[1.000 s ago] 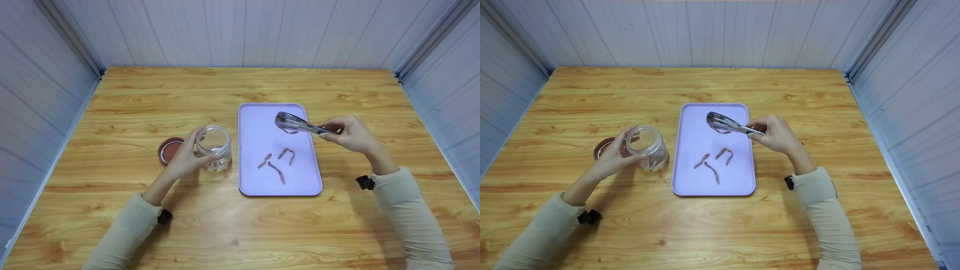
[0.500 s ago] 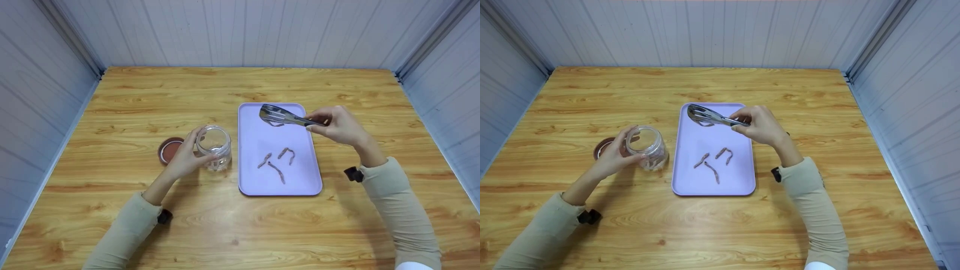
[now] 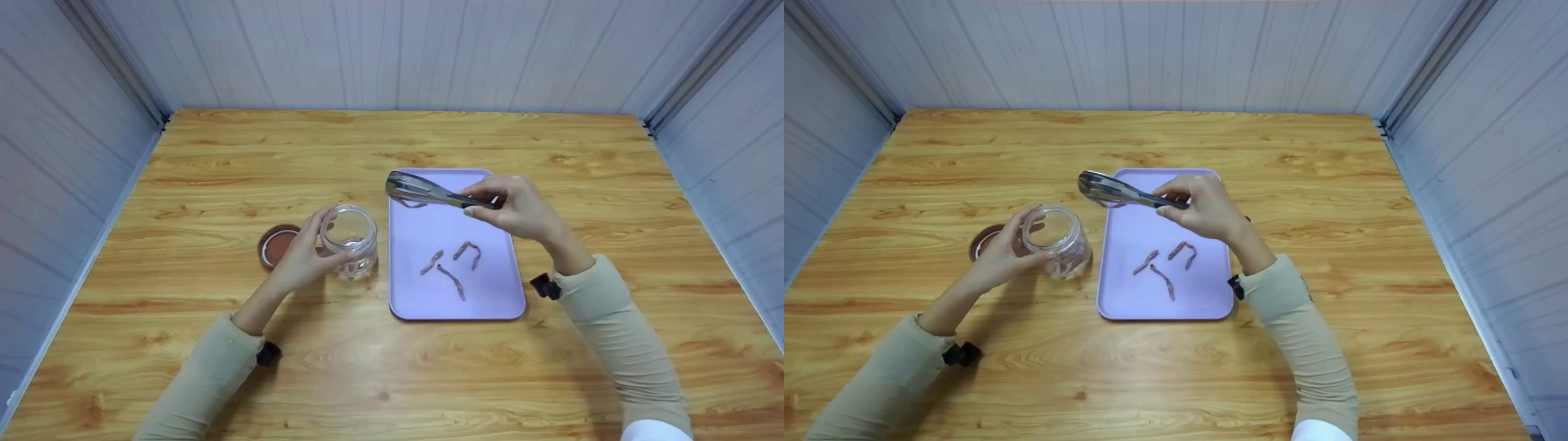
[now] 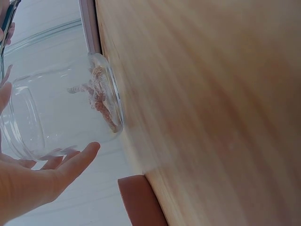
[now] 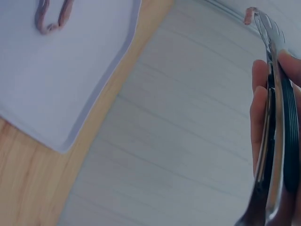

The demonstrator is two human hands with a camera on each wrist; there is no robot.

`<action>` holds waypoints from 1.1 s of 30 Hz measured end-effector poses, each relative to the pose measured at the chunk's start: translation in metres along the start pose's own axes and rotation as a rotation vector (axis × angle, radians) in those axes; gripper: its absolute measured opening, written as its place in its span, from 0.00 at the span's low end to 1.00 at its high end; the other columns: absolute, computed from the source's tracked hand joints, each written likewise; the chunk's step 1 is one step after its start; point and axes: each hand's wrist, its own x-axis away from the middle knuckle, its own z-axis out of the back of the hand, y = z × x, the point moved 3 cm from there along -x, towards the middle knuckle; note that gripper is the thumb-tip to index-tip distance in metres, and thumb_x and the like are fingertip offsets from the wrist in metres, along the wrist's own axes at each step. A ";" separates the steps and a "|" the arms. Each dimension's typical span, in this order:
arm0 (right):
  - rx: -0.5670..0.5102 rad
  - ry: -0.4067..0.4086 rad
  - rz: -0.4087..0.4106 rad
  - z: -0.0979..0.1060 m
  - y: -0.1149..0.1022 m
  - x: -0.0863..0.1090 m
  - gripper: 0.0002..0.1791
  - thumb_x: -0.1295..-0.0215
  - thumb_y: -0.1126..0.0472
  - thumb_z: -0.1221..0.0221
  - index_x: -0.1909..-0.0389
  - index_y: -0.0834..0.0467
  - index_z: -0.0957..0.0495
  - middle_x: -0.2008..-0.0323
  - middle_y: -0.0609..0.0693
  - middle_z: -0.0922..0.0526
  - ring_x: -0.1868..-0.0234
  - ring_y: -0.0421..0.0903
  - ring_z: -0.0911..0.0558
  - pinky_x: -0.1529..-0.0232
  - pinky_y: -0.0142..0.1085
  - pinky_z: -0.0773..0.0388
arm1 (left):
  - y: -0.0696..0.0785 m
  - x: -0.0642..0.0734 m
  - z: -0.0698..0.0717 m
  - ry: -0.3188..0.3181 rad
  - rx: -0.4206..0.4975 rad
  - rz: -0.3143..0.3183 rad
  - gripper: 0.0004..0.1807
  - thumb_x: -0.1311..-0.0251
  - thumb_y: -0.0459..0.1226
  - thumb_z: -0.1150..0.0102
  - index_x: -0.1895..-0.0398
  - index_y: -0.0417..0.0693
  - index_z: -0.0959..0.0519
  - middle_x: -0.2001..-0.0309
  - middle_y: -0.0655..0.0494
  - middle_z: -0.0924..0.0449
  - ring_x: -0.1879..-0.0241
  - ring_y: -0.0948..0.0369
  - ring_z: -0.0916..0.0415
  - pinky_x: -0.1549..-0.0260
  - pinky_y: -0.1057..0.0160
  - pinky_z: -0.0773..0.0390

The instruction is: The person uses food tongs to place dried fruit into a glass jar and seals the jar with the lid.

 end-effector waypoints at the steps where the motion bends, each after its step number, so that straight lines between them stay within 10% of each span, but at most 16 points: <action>1: -0.008 0.000 0.016 -0.003 0.000 -0.001 0.10 0.51 0.75 0.40 0.64 0.70 0.21 0.75 0.57 0.21 0.81 0.44 0.26 0.81 0.28 0.28 | 0.000 0.000 0.000 -0.002 0.002 0.002 0.44 0.55 0.36 0.34 0.36 0.37 0.48 0.41 0.40 0.41 0.43 0.46 0.44 0.47 0.50 0.42; 18: -0.081 -0.010 0.120 -0.043 -0.009 -0.020 0.10 0.51 0.75 0.40 0.65 0.70 0.21 0.76 0.57 0.21 0.81 0.44 0.27 0.81 0.30 0.29 | 0.000 -0.001 0.001 -0.002 0.004 0.024 0.44 0.55 0.36 0.34 0.36 0.39 0.47 0.40 0.40 0.43 0.42 0.48 0.45 0.46 0.50 0.42; 25: -0.085 -0.030 0.093 -0.061 0.014 -0.022 0.10 0.50 0.71 0.38 0.64 0.64 0.20 0.76 0.51 0.21 0.80 0.43 0.27 0.80 0.30 0.29 | -0.039 -0.010 -0.005 0.000 -0.027 0.035 0.49 0.59 0.51 0.34 0.34 0.47 0.49 0.39 0.48 0.43 0.41 0.53 0.45 0.47 0.51 0.41; 33: -0.086 -0.044 0.077 -0.068 0.026 -0.023 0.10 0.48 0.63 0.38 0.63 0.58 0.19 0.76 0.43 0.23 0.79 0.38 0.29 0.80 0.29 0.30 | -0.029 -0.008 -0.004 -0.008 -0.017 0.013 0.47 0.56 0.46 0.34 0.35 0.44 0.48 0.39 0.45 0.43 0.42 0.51 0.43 0.46 0.50 0.43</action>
